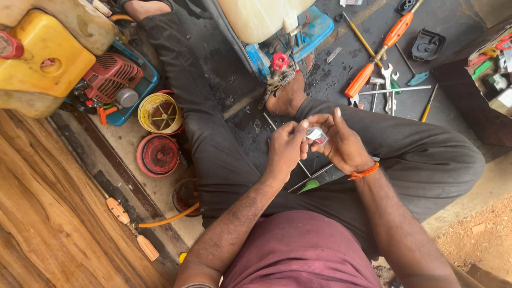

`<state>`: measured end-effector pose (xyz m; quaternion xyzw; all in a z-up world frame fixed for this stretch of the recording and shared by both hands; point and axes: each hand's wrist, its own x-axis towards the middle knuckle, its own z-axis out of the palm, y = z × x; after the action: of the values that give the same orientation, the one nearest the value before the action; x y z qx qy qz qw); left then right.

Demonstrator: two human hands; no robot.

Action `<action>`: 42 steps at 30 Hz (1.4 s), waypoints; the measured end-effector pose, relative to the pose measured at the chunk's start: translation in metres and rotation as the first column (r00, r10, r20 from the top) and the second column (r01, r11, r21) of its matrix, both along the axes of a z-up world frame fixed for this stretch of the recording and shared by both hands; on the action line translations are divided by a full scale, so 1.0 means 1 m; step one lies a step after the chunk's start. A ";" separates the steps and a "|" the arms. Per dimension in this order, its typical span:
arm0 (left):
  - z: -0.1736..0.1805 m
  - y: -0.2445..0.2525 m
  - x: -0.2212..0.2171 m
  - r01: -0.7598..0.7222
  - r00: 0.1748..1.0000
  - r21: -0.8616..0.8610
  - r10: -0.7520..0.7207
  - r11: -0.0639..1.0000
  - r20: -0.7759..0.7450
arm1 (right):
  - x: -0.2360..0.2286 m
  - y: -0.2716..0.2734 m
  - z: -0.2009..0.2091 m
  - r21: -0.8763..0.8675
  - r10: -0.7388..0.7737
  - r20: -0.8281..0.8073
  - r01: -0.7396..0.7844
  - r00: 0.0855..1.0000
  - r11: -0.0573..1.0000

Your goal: The person sits on the floor and handles small metal components, including a brass fitting and tiny rings. They repeatedly pick up, inspect, and attempt to fit the rings into the fitting, occasionally using a small tool to assist.

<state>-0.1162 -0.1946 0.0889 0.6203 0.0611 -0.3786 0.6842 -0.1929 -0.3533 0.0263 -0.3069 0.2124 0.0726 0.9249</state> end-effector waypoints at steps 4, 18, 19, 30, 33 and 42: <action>-0.001 0.001 0.004 -0.016 0.998 0.011 0.015 1.000 0.066 | 0.006 -0.005 0.027 0.118 0.021 0.002 -0.021 1.000 0.993; 0.001 0.010 0.007 0.101 0.850 0.220 -0.199 0.970 0.487 | 0.008 -0.019 0.023 -0.032 0.053 0.006 -0.053 0.999 0.998; 0.002 0.010 0.008 0.115 0.862 0.243 -0.218 0.963 0.457 | 0.008 -0.019 0.022 -0.074 0.071 0.000 -0.071 0.997 0.995; 0.009 0.012 0.014 0.066 0.732 0.288 -0.242 0.955 0.637 | 0.007 -0.016 0.012 0.114 -0.022 -0.107 0.034 0.994 0.993; 0.009 0.015 0.023 0.094 0.905 0.162 -0.152 0.982 0.398 | 0.010 -0.020 0.013 0.129 -0.042 -0.131 0.059 0.991 0.990; -0.003 0.012 0.025 0.060 0.978 -0.032 -0.053 0.998 0.204 | 0.000 -0.035 0.008 -0.381 0.149 -0.233 -0.231 0.961 0.895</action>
<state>-0.0909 -0.1822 0.0864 0.6442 -0.0339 -0.3337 0.6874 -0.1925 -0.3879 0.0343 -0.5020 0.2822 0.1478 0.8040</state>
